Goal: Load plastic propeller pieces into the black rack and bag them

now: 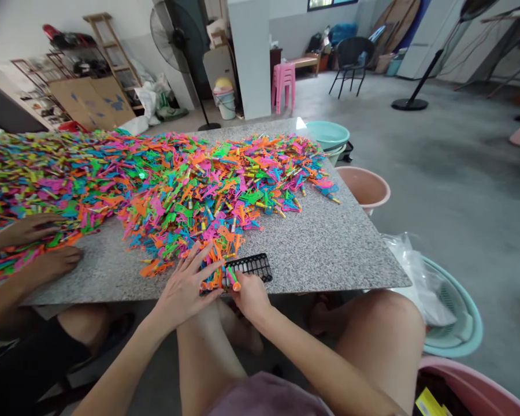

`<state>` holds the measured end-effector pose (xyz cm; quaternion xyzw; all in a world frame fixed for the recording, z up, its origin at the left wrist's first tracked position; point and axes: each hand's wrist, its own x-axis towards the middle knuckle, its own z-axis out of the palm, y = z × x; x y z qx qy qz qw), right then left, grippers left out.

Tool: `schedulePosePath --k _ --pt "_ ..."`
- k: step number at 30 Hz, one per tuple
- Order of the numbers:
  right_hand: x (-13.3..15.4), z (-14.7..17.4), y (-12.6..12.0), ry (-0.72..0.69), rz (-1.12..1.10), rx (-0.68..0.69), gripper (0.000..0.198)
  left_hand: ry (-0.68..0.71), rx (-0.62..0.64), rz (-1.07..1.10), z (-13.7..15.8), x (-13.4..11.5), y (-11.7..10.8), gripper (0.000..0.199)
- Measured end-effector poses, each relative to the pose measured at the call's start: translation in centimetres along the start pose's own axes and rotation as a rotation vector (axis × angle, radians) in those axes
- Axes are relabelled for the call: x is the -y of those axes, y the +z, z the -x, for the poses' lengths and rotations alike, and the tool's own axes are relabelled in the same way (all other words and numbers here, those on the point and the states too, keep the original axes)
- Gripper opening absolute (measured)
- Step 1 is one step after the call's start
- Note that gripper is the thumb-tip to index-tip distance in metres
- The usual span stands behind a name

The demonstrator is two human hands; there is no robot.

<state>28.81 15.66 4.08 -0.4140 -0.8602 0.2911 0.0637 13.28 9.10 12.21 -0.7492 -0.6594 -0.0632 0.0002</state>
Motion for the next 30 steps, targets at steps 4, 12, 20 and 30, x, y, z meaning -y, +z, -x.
schedulePosePath --k 4,12,20,30 --pt "2.1 -0.5 -1.5 0.011 0.108 0.095 0.018 -0.032 0.014 -0.002 0.0 -0.3 -0.2 0.059" --pt "2.2 -1.6 -2.9 -0.120 0.115 0.178 0.027 0.020 0.009 -0.020 -0.1 -0.2 -0.3 0.042" --pt "-1.9 -9.3 -7.9 -0.060 0.236 -0.326 0.067 0.045 -0.053 -0.063 -0.2 0.1 0.3 0.031" --pt "-7.7 -8.1 -7.6 -0.226 0.475 -0.334 0.048 0.097 -0.109 -0.049 0.7 1.0 1.2 0.030"
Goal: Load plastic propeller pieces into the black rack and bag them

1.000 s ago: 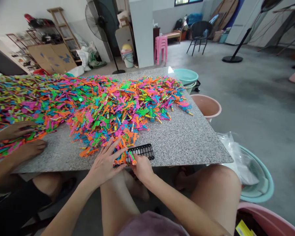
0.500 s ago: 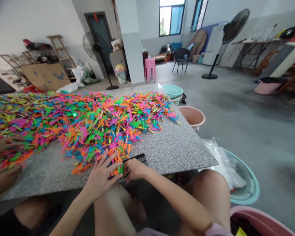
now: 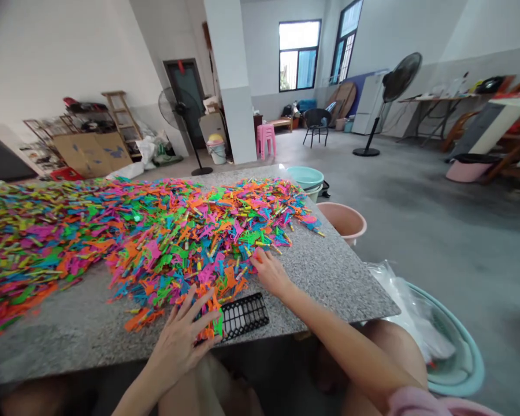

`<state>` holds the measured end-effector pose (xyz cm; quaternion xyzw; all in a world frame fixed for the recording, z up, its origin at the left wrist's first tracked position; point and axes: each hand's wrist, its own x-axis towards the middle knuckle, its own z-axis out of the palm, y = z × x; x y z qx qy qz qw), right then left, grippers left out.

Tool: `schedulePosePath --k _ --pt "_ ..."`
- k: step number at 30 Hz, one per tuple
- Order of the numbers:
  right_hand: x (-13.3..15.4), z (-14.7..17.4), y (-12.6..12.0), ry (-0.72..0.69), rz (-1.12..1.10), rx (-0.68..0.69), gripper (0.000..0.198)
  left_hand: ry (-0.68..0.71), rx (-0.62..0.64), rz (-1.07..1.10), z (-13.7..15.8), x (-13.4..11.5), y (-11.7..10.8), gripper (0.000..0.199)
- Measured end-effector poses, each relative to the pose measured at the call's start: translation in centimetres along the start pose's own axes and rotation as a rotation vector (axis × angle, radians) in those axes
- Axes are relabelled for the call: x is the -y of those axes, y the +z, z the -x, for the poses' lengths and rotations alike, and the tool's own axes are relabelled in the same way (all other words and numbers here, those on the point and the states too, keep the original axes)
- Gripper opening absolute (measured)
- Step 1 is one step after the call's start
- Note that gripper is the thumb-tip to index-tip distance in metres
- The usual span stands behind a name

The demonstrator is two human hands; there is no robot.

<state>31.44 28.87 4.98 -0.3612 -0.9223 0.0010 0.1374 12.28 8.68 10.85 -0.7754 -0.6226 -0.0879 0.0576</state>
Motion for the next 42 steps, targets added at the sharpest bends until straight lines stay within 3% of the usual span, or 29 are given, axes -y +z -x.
schedulePosePath --k 3,6,10,14,17,19,21,23,25,27,29,32,35,39,42 --pt "-1.7 4.0 -1.8 0.078 0.088 0.173 0.061 -0.006 0.032 0.043 -0.2 0.2 -0.3 0.028" --pt "-2.6 4.8 -3.5 0.070 0.140 0.317 0.071 0.010 0.057 0.087 -0.3 0.5 -0.7 0.029" --pt "-3.6 1.5 -3.6 -0.150 0.190 0.261 0.051 0.007 0.066 0.085 -0.3 0.5 -1.0 0.031" --pt "-6.2 -0.9 -2.1 -0.326 0.120 0.316 0.028 -0.002 0.112 0.090 -0.2 0.6 -1.4 0.032" --pt "-9.0 0.0 -2.1 -0.271 -0.025 0.281 0.027 -0.005 0.159 0.103 -0.2 0.9 -1.7 0.033" --pt "-9.4 1.6 -2.5 -0.108 -0.166 0.150 0.027 -0.003 0.180 0.109 -0.2 1.0 -1.9 0.035" --pt "-7.2 3.4 -2.8 0.092 -0.375 0.043 0.027 -0.004 0.182 0.106 -0.2 0.9 -2.0 0.035" --pt "-2.6 5.0 -2.2 0.192 -0.657 0.092 0.028 -0.007 0.170 0.099 -0.3 0.9 -2.0 0.034" --pt "2.5 5.6 -0.9 0.114 -0.880 0.221 0.028 -0.006 0.160 0.098 -0.4 0.8 -2.0 0.033" --pt "5.7 5.5 0.7 0.048 -0.902 0.194 0.023 -0.009 0.163 0.100 -0.3 0.8 -2.1 0.032" --pt "6.0 4.9 1.9 0.084 -0.831 0.082 0.020 -0.015 0.178 0.104 -0.1 0.8 -2.3 0.031" --pt "3.0 4.3 2.7 0.260 -0.765 -0.059 0.013 -0.022 0.192 0.111 0.2 0.9 -2.5 0.031" --pt "1.8 4.5 2.8 0.320 -0.929 -0.078 0.011 -0.035 0.180 0.115 0.3 0.8 -2.5 0.031" --pt "6.4 4.1 3.5 0.197 -1.256 -0.031 0.022 -0.045 0.170 0.096 0.3 0.7 -2.3 0.032" --pt "9.8 2.5 4.2 0.208 -1.175 -0.019 0.024 -0.031 0.153 0.076 0.4 0.7 -2.2 0.031"
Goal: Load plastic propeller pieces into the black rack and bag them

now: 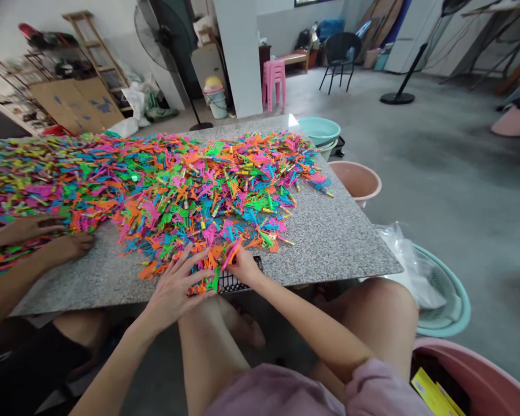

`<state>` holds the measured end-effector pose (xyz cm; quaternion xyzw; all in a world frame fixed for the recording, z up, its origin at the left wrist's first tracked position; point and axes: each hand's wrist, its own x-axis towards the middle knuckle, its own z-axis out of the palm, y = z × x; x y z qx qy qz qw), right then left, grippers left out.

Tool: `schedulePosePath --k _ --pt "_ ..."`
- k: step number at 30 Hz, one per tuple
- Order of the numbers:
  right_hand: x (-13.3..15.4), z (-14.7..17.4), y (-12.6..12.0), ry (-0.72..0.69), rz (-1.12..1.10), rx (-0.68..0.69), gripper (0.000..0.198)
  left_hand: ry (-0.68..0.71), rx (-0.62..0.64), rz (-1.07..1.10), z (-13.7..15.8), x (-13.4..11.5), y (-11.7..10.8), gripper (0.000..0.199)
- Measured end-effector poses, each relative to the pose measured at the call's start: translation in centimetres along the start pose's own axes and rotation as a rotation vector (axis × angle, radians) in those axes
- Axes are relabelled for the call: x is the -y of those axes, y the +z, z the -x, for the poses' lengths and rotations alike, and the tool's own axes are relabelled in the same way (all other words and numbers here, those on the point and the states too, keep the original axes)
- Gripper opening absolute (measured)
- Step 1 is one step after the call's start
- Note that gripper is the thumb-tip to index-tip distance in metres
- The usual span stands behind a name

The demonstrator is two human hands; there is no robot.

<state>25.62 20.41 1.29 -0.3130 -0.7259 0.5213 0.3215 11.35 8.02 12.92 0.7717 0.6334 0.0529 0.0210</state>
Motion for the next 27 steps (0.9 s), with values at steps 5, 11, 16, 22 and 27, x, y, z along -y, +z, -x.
schedulePosePath --k 5,11,16,22,27 --pt "1.1 -1.9 0.0 -0.011 0.318 0.084 0.036 0.033 -0.019 -0.036 0.1 0.1 0.1 0.032" --pt "1.6 -1.8 -1.6 -0.001 0.441 0.158 0.024 0.080 -0.054 -0.059 0.3 0.6 0.3 0.028" --pt "2.7 -1.4 -0.8 -0.078 0.590 0.264 0.033 0.112 -0.070 -0.069 0.2 0.8 0.7 0.029" --pt "4.1 -2.2 -0.1 -0.077 0.623 0.353 0.027 0.098 -0.136 -0.153 -0.3 0.0 0.3 0.042" --pt "2.9 0.9 -4.0 -0.190 0.634 0.207 0.045 0.106 0.007 -0.195 -0.8 0.0 -0.2 0.048"
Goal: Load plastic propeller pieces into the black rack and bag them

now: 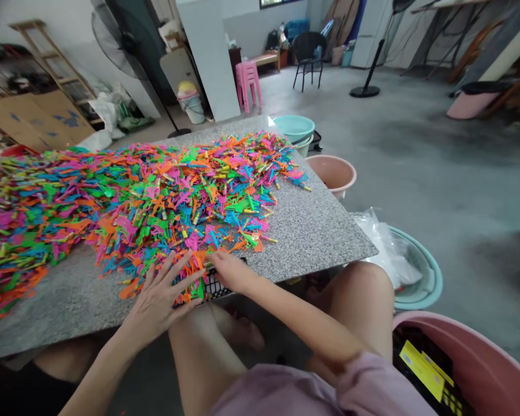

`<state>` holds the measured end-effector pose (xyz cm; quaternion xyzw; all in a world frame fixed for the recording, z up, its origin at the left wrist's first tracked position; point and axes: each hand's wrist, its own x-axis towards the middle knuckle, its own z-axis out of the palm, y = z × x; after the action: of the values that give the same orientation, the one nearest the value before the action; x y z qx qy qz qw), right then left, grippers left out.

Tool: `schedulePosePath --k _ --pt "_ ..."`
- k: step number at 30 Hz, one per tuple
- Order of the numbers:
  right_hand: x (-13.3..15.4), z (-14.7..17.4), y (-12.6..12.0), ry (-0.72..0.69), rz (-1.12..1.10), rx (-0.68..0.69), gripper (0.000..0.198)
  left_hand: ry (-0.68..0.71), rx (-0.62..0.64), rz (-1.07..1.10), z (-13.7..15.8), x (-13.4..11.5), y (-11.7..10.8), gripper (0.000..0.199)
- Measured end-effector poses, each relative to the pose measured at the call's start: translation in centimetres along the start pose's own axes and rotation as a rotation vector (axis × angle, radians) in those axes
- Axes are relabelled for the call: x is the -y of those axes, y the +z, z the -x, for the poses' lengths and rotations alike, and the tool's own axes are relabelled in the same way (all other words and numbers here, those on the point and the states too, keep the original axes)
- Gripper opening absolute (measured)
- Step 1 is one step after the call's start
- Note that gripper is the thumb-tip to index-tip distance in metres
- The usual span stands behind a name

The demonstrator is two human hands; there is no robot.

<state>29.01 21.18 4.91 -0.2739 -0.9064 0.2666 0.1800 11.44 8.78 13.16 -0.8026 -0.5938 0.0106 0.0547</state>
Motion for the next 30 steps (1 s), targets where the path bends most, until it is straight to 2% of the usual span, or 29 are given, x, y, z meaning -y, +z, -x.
schedulePosePath --k 1,2,3,4,5,7,9,12,16,18,20,22,26,30 --pt "-1.1 1.2 -0.9 0.076 0.072 -0.080 0.043 -0.009 0.012 0.005 0.0 0.0 0.0 0.048" --pt "-2.4 2.2 -1.9 0.216 0.170 -0.151 0.038 -0.016 0.017 0.014 -0.1 0.0 -0.1 0.047" --pt "-3.7 3.1 -2.9 0.369 0.267 -0.170 0.035 -0.024 0.021 0.026 -0.1 0.0 -0.1 0.047" --pt "-4.9 3.7 -3.9 0.450 0.344 -0.149 0.032 -0.036 0.025 0.039 -0.2 -0.1 -0.2 0.047" --pt "-6.1 4.1 -4.8 0.491 0.391 -0.116 0.029 -0.052 0.030 0.052 -0.3 -0.2 -0.2 0.048" --pt "-7.7 4.5 -6.2 0.487 0.386 -0.084 0.023 -0.084 0.044 0.072 -0.5 -0.3 -0.5 0.050" --pt "-8.1 4.6 -6.6 0.476 0.330 -0.131 0.018 -0.104 0.058 0.084 -0.8 -0.5 -0.7 0.052" --pt "-6.2 5.1 -5.1 0.518 0.109 -0.215 0.005 -0.129 0.041 0.086 -1.0 -1.0 -1.0 0.053" --pt "-0.9 5.9 0.3 0.393 -0.551 -0.138 0.018 -0.142 0.007 0.089 -0.8 -1.5 -0.7 0.052" --pt "1.3 5.8 2.9 0.341 -0.715 -0.105 0.015 -0.136 0.004 0.095 -0.5 -1.7 -0.5 0.056" --pt "2.5 5.4 4.4 0.319 -0.660 -0.082 0.008 -0.137 -0.003 0.103 -0.1 -1.8 -0.3 0.059" --pt "3.0 4.8 4.7 0.305 -0.451 -0.063 0.006 -0.142 -0.010 0.110 0.1 -1.8 -0.2 0.060" --pt "3.8 3.5 3.7 0.280 -0.099 0.049 0.014 -0.155 0.010 0.134 -0.2 -1.9 -0.6 0.061" --pt "4.9 2.4 3.3 0.255 -0.015 0.158 0.018 -0.218 0.000 0.152 -0.9 -2.4 -0.9 0.062"
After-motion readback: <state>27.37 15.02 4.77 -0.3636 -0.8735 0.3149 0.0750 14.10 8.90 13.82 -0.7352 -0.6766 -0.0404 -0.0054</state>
